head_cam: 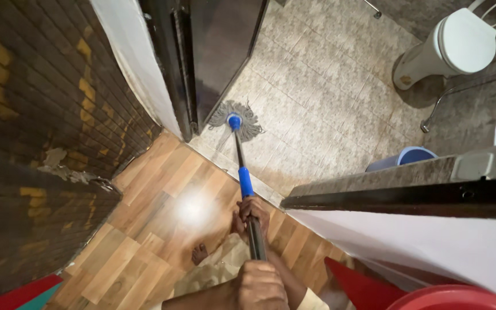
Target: The person mops the tiled floor of a bathroom using a mop, moving the mop head across the floor area around the toilet and a blue bucket.
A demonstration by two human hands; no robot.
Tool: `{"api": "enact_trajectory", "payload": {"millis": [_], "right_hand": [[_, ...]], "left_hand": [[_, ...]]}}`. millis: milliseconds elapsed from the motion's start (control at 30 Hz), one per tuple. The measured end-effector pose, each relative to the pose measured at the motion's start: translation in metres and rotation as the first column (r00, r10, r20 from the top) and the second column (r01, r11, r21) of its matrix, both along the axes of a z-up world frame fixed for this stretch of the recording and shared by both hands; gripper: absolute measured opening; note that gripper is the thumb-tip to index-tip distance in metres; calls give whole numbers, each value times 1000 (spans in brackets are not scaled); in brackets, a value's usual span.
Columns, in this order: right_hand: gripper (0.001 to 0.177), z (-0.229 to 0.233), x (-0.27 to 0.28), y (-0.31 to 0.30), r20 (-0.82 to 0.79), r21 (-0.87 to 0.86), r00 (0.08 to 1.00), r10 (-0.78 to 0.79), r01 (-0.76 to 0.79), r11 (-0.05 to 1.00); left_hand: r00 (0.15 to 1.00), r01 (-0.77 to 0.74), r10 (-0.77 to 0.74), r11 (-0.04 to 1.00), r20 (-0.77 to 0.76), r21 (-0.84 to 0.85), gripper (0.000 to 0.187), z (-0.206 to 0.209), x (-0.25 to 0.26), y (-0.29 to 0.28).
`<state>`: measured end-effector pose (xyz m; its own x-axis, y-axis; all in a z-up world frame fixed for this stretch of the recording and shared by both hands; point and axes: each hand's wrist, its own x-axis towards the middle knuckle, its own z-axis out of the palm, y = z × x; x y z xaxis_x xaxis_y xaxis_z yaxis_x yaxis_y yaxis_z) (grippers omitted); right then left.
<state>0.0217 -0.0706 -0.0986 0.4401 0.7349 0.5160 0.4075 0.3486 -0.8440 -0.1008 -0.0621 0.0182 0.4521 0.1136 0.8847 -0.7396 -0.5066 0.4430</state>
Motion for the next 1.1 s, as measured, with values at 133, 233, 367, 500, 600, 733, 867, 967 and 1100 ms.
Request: {"api": "enact_trajectory", "payload": {"millis": [133,233,367,500,600,733,867,967,1100], "right_hand": [[23,-39,56,36,100,10,995,10,-11,1000],[24,-70,108,70,63,-18,996,68,-67,998],[20,-83,163,99,-172,-139,985,31,-55,989],[20,-56,209,95,145,16,981,127,-130,991],[21,-41,218,89,87,-70,992,87,-81,994],[20,-24,187,88,63,-101,998,-3,9,995],[23,-25,176,91,98,75,995,-28,20,997],[20,-36,190,95,184,65,983,4,-16,998],[24,-38,224,114,152,-68,985,84,-75,995]], "left_hand": [[999,-38,38,999,2,7,14,-22,46,25],[996,-74,73,997,-43,-21,33,-44,81,58],[984,-179,179,983,-1,47,34,-51,143,70],[999,-37,35,998,-41,-54,45,-10,189,85],[993,3,-11,998,-115,-68,44,30,185,79],[991,-19,15,999,-132,-28,35,41,167,82],[982,81,-59,990,-181,115,18,-9,166,76],[991,89,-77,990,-110,112,16,-45,181,79],[1000,-19,18,997,12,73,27,-47,205,92]]}}
